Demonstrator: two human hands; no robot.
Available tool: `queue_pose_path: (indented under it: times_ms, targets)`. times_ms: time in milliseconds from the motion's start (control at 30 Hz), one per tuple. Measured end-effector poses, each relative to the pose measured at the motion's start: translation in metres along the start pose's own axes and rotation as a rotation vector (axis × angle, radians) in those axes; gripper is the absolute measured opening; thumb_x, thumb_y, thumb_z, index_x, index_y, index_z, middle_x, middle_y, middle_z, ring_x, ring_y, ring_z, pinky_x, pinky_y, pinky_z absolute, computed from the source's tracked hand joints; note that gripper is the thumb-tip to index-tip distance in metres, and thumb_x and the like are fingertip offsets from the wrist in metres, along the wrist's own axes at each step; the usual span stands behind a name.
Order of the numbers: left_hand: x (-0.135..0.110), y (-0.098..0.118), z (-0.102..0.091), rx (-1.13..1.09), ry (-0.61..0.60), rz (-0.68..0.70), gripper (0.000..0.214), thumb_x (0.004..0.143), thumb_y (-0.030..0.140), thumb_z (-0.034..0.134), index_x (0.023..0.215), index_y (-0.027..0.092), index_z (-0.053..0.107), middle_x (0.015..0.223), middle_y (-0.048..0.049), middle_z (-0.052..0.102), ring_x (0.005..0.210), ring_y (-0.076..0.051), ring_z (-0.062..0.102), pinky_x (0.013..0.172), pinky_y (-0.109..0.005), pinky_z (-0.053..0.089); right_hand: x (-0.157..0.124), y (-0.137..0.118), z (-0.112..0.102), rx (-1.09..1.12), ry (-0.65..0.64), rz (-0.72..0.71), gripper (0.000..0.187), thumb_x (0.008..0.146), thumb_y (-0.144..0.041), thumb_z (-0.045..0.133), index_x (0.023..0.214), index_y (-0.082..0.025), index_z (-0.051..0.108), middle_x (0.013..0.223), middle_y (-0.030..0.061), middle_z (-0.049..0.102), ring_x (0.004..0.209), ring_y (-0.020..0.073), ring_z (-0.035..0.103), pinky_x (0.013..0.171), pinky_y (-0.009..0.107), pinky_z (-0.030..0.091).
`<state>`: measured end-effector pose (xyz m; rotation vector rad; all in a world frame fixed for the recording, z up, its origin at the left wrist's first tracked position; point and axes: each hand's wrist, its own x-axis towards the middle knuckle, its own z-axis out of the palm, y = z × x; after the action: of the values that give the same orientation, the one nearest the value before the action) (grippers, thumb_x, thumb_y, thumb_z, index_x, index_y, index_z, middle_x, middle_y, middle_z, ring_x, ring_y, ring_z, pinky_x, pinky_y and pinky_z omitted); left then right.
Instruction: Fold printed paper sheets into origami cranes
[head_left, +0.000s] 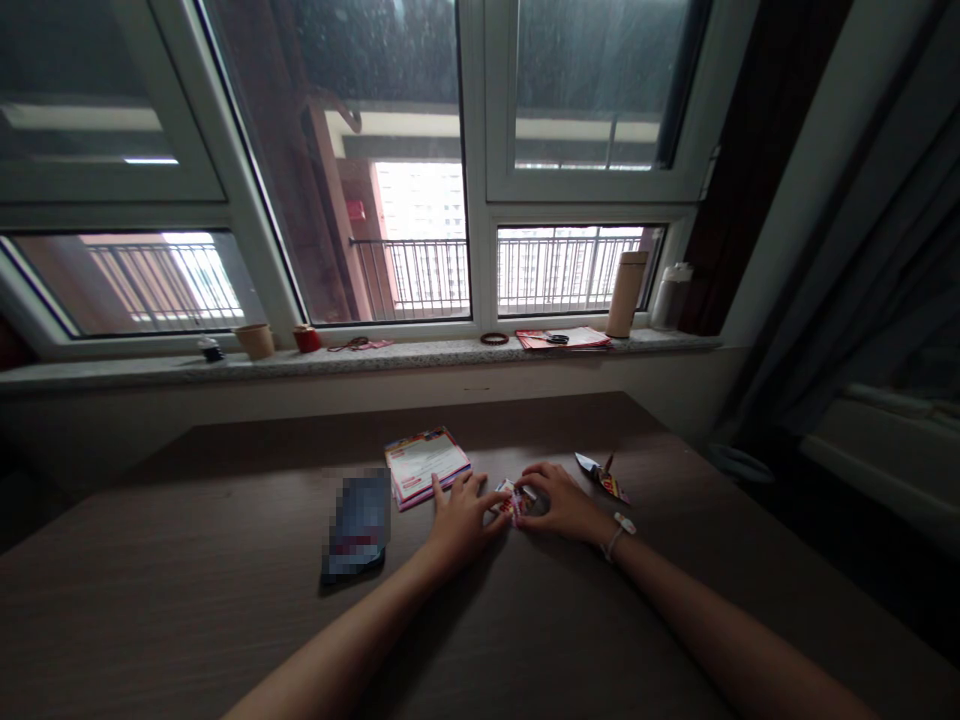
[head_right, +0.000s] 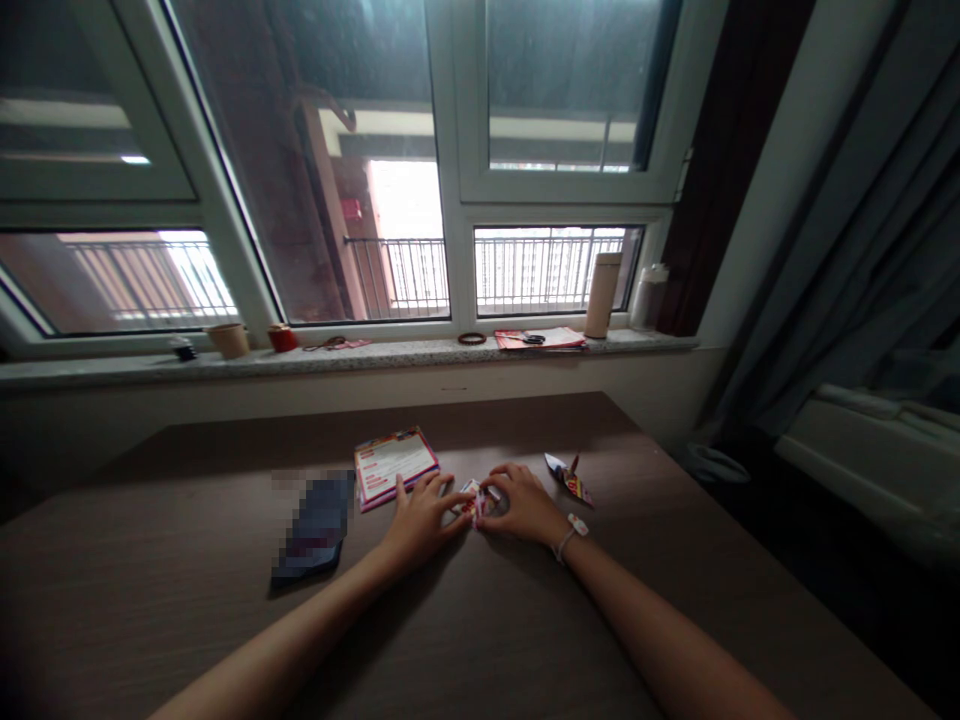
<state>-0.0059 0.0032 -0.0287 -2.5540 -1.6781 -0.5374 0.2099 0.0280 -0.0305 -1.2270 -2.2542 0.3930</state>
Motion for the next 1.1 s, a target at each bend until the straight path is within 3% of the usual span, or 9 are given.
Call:
queue_pose_path:
  times_ms: [333, 533, 1100]
  targets:
    - [0.0, 0.001, -0.001, -0.017, -0.013, -0.011, 0.032, 0.088, 0.052, 0.054, 0.118, 0.044, 0.062, 0.135, -0.0037, 0.052, 0.131, -0.031, 0.038, 0.105, -0.073, 0.0, -0.002, -0.003, -0.003, -0.015, -0.002, -0.015, 0.051, 0.07, -0.054, 0.072, 0.112, -0.028, 0.063, 0.121, 0.0056, 0.054, 0.116, 0.025, 0.047, 0.102, 0.038, 0.037]
    - [0.0, 0.002, -0.004, -0.015, -0.017, -0.01, 0.031, 0.089, 0.052, 0.052, 0.117, 0.044, 0.062, 0.134, -0.0038, 0.053, 0.13, -0.031, 0.039, 0.104, -0.074, 0.001, -0.002, -0.008, -0.003, -0.059, 0.033, -0.02, 0.028, 0.087, -0.042, 0.057, 0.11, -0.028, 0.063, 0.117, 0.0053, 0.057, 0.112, 0.0228, 0.049, 0.1, 0.038, 0.038]
    - [0.001, 0.0, -0.001, -0.006, -0.014, -0.004, 0.031, 0.088, 0.052, 0.053, 0.117, 0.045, 0.061, 0.135, -0.0044, 0.053, 0.13, -0.031, 0.039, 0.104, -0.075, 0.002, -0.001, -0.009, -0.005, -0.075, -0.008, -0.023, 0.05, 0.072, -0.051, 0.07, 0.114, -0.026, 0.063, 0.121, 0.0075, 0.055, 0.114, 0.026, 0.049, 0.101, 0.039, 0.038]
